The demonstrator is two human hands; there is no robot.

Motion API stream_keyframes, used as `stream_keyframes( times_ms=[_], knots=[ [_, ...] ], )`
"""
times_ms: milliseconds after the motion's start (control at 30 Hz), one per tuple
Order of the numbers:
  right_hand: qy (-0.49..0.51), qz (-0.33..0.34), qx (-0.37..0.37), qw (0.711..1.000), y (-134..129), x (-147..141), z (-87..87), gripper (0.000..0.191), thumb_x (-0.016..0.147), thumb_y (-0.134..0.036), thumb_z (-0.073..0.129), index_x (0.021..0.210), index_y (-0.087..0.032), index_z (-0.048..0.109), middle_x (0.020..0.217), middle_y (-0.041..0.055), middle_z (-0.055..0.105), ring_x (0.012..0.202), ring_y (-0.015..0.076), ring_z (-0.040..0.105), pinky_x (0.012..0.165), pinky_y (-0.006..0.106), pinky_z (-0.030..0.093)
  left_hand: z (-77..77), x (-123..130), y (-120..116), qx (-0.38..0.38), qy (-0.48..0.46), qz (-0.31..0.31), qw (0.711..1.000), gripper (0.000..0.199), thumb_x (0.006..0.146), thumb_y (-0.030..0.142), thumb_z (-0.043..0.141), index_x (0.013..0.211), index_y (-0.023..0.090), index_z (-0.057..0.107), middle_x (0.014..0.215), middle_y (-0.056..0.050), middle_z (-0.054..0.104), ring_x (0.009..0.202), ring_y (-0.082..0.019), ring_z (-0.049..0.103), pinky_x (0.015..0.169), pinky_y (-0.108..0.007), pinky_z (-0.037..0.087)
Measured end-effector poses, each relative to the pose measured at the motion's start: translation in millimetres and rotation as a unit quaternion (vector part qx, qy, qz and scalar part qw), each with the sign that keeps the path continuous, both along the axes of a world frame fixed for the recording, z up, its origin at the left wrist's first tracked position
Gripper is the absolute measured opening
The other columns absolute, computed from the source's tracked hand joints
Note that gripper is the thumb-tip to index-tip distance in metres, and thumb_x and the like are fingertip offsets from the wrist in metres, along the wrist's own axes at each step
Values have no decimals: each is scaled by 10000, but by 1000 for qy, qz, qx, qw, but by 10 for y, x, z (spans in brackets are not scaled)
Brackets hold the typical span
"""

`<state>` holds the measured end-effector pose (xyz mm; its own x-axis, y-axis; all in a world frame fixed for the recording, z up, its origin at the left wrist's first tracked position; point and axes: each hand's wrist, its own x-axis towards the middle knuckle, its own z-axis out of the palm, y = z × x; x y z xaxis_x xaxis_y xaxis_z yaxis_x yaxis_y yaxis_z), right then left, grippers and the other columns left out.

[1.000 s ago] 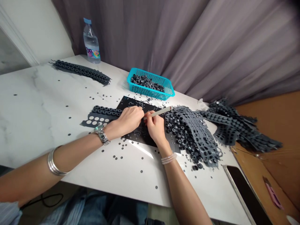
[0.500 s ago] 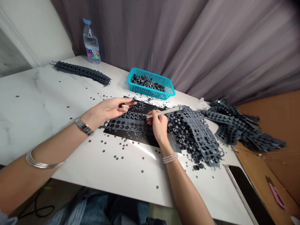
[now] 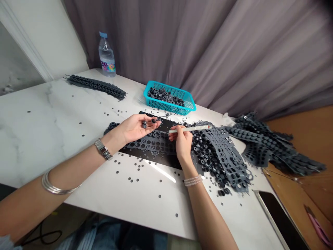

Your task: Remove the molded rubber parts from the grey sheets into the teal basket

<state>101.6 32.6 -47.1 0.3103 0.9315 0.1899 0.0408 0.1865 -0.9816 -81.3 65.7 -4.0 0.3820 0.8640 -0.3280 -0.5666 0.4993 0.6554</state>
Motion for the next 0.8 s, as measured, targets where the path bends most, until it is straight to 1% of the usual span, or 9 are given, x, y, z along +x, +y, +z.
stream_keyframes(
  times_ms=[67, 133, 233, 300, 400, 500, 633, 733, 800],
  knots=[
    [-2, 5, -1, 1000, 14, -3, -4, 292, 858, -425, 516, 747, -177, 623, 567, -16, 613, 456, 100, 541, 471, 214, 426, -26, 6, 3, 29, 18, 5, 999, 162, 870, 90, 477, 765, 110, 599, 837, -123, 612, 868, -171, 657, 772, -265, 595],
    [-18, 13, -3, 1000, 34, -11, -22, 290, 867, -420, 502, 750, -183, 622, 574, -18, 614, 463, 103, 544, 479, 216, 429, -69, 14, 10, 64, 55, 5, 996, 190, 892, 136, 488, 749, 127, 612, 817, -96, 603, 797, -130, 634, 742, -243, 575],
    [-86, 26, -8, 996, 61, -32, -60, 294, 887, -412, 480, 769, -191, 632, 584, -18, 620, 484, 114, 561, 507, 222, 437, -139, 29, 20, 127, 150, -16, 980, 152, 861, 112, 533, 846, 117, 684, 817, -87, 618, 638, -77, 545, 575, -197, 486],
    [-140, 29, -9, 990, 69, -45, -74, 306, 903, -413, 465, 777, -195, 639, 593, -12, 628, 509, 124, 580, 532, 229, 441, -161, 46, 27, 179, 237, -24, 955, 181, 836, 117, 558, 922, 125, 717, 790, -70, 625, 536, -62, 443, 481, -207, 381],
    [-200, 29, -4, 979, 64, -55, -68, 325, 921, -402, 444, 766, -197, 644, 603, 1, 634, 551, 145, 607, 564, 242, 443, -134, 86, 39, 276, 379, -13, 883, 153, 795, 186, 623, 878, 165, 749, 686, -18, 607, 525, -82, 390, 509, -244, 324],
    [-233, 32, 6, 972, 50, -51, -50, 338, 932, -386, 428, 751, -199, 645, 625, 12, 641, 587, 159, 624, 587, 251, 443, -78, 139, 44, 365, 502, -8, 784, 111, 697, 215, 708, 789, 199, 769, 608, 3, 591, 618, -133, 461, 619, -285, 348],
    [-260, 41, 22, 964, 41, -41, -43, 338, 946, -380, 414, 776, -205, 647, 645, 10, 642, 594, 164, 624, 602, 257, 440, -58, 208, 24, 433, 611, -38, 662, 189, 650, 213, 701, 819, 232, 783, 587, -11, 625, 667, -190, 546, 672, -326, 360],
    [-285, 40, 28, 957, 41, -52, -36, 335, 955, -357, 396, 778, -205, 637, 648, 12, 640, 585, 165, 620, 605, 258, 431, -79, 248, 0, 460, 657, -61, 593, 195, 712, 245, 640, 843, 219, 781, 627, -48, 666, 666, -220, 590, 648, -336, 366],
    [-311, 36, 33, 949, 38, -74, -24, 324, 960, -332, 385, 772, -208, 619, 662, 17, 649, 600, 167, 628, 613, 256, 423, -96, 267, -12, 473, 675, -68, 562, 202, 752, 250, 604, 849, 203, 775, 685, -71, 695, 684, -229, 613, 636, -332, 369]
  ],
)
